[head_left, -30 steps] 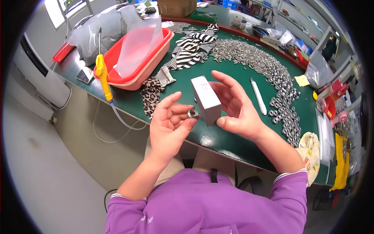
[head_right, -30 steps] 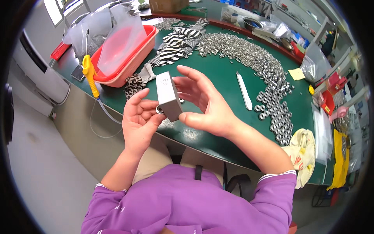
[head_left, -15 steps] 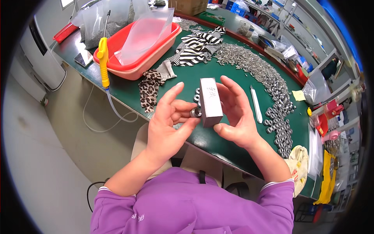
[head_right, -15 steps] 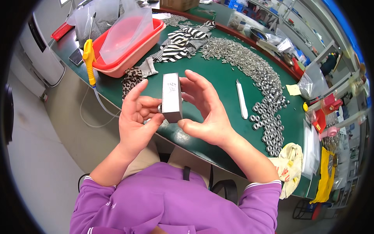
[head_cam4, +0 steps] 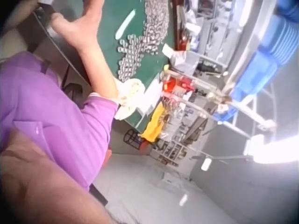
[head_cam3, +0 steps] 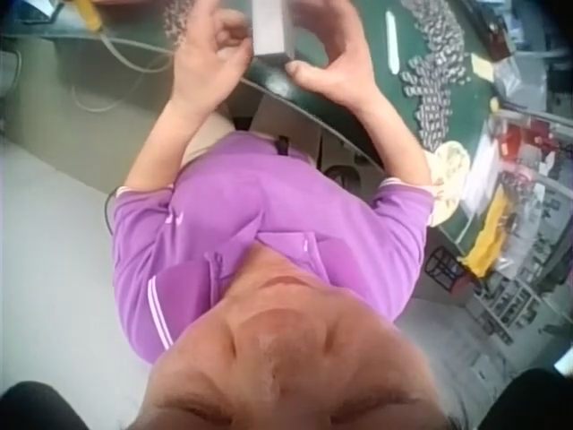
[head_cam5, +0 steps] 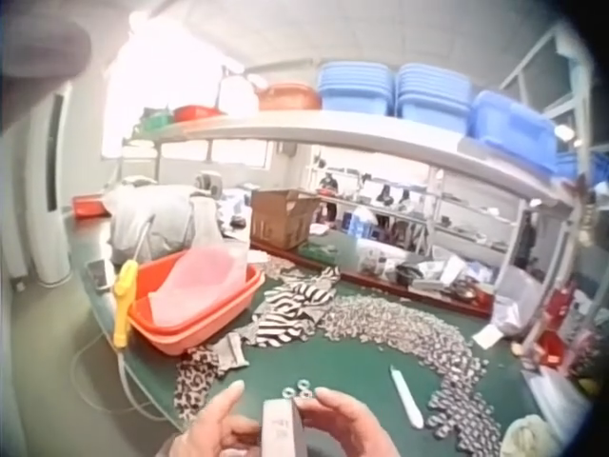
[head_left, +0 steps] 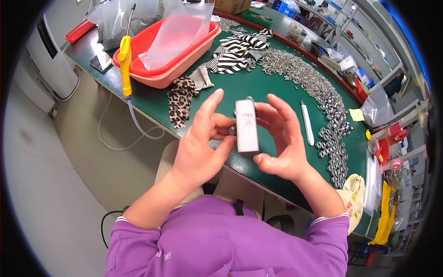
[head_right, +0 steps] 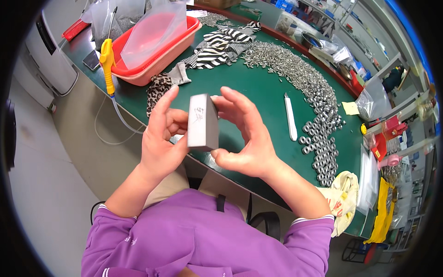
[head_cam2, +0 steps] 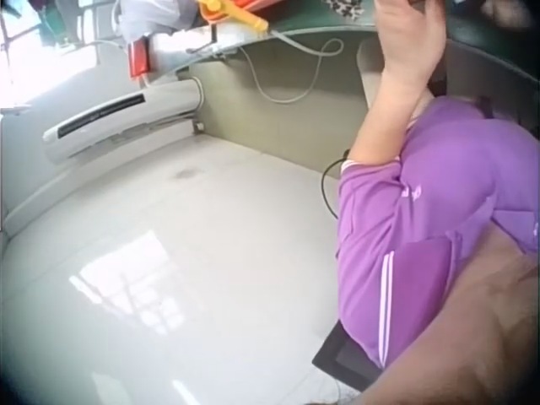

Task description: The worker is polishing small metal rings using a sanding block and an internal cleaning tool.

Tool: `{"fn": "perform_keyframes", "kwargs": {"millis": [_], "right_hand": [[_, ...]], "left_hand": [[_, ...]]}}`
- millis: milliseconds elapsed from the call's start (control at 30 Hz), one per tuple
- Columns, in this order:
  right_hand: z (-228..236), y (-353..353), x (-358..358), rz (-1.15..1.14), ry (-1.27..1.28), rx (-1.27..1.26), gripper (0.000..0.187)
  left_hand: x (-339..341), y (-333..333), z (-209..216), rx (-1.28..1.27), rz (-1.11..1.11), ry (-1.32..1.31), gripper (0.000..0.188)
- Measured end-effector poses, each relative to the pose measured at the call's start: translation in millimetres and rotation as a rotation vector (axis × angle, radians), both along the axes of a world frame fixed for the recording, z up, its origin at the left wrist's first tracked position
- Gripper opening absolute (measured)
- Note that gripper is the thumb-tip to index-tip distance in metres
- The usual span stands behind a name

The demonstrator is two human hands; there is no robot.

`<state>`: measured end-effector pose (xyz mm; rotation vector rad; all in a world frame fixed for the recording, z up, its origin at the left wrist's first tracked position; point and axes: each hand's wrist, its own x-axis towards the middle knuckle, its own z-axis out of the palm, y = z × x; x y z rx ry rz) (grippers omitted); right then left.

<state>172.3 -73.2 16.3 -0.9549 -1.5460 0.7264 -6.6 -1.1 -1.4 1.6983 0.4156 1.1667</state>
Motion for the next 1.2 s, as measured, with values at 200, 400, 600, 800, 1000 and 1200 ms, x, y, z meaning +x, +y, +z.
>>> {"fn": "perform_keyframes", "kwargs": {"millis": [200,400,600,800,1000,1200], "right_hand": [[2.6,4.4,1.0,-0.047,0.059,-0.024,0.092],[0.9,4.3,3.8,-0.083,0.006,-0.027,0.091],[2.6,1.1,1.7,-0.121,-0.043,-0.005,0.090],[11.0,9.0,15.3,-0.249,0.119,-0.027,0.090],[9.5,2.8,5.0,-0.126,0.126,-0.021,0.091],[2.9,0.2,-0.5,-0.134,0.033,-0.029,0.092]], "left_hand": [[-3.5,-5.6,4.8,-0.099,-0.087,-0.022,0.079],[1.0,-0.6,1.2,-0.109,-0.087,0.001,0.080],[2.3,-3.0,3.7,-0.164,-0.120,-0.018,0.082],[1.0,-9.0,2.7,-0.249,-0.196,-0.077,0.077],[0.2,-5.6,1.6,-0.304,-0.142,-0.110,0.073],[-1.9,-5.7,3.5,-0.306,-0.140,-0.092,0.072]]}}
